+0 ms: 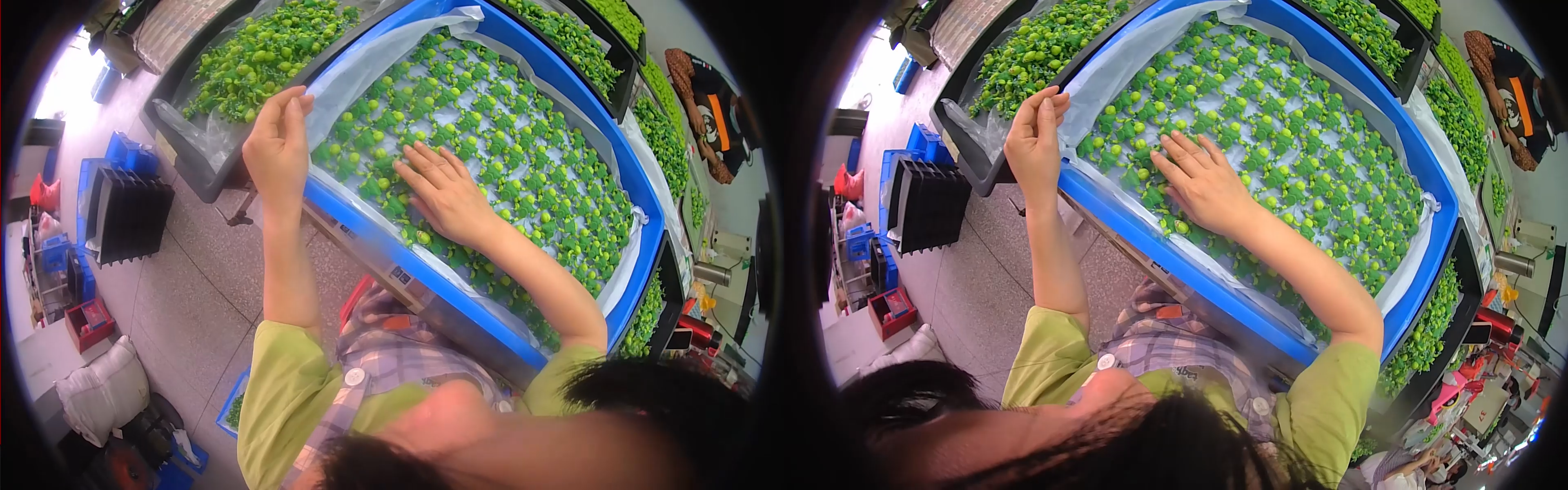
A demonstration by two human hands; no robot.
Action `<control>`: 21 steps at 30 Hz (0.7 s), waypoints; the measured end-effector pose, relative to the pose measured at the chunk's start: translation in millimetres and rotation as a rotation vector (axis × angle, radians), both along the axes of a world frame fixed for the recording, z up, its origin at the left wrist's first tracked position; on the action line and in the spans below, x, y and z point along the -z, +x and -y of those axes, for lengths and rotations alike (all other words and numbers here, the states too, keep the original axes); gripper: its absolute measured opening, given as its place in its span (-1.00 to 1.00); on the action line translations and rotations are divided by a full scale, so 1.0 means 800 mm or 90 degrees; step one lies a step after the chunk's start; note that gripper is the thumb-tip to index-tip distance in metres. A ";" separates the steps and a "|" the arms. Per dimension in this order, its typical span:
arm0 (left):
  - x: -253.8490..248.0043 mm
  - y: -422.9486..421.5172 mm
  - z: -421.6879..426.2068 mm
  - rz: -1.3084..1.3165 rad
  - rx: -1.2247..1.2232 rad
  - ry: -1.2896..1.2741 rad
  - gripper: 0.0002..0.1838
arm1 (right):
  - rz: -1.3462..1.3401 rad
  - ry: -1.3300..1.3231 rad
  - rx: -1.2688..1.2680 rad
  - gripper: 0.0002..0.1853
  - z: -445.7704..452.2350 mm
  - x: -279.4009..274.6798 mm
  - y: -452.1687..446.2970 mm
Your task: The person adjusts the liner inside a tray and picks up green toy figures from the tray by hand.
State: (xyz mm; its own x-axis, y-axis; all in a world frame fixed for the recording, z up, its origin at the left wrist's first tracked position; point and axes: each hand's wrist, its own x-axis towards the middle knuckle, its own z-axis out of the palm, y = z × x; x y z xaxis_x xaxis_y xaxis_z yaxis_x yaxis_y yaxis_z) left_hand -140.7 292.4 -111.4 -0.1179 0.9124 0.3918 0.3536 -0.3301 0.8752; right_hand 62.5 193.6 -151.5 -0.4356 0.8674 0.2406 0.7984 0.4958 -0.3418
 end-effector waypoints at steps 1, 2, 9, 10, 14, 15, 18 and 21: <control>0.002 0.000 -0.001 0.012 0.003 -0.004 -0.79 | 0.010 0.002 0.001 -0.45 0.005 0.000 0.005; 0.002 0.000 0.000 0.011 0.003 -0.006 -0.79 | 0.020 0.004 0.002 -0.47 0.010 -0.001 0.010; 0.003 0.000 0.000 0.002 0.008 -0.009 -0.79 | -0.030 -0.021 0.015 -0.77 0.049 -0.021 0.043; 0.003 0.000 -0.001 -0.002 0.008 -0.005 -0.79 | -0.055 -0.051 0.009 -0.76 0.052 -0.022 0.043; 0.004 -0.001 -0.001 -0.015 0.006 -0.003 -0.79 | -0.118 -0.078 -0.010 -0.74 0.058 -0.016 0.026; 0.004 -0.001 -0.001 -0.016 0.006 -0.004 -0.79 | -0.120 -0.076 -0.011 -0.74 0.057 -0.015 0.023; 0.003 0.000 0.000 -0.018 0.004 -0.006 -0.79 | -0.066 -0.072 -0.076 -0.63 0.056 -0.015 0.016; 0.002 0.000 0.000 -0.018 0.003 -0.008 -0.79 | -0.054 -0.066 -0.079 -0.65 0.055 -0.013 0.012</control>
State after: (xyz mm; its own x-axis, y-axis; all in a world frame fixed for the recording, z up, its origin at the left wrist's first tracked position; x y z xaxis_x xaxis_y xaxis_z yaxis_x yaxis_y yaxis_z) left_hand -140.7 292.1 -113.0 -0.1022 0.9181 0.3830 0.3766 -0.3206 0.8691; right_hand 72.0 149.9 -140.9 -0.5226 0.8305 0.1927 0.6997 0.5470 -0.4596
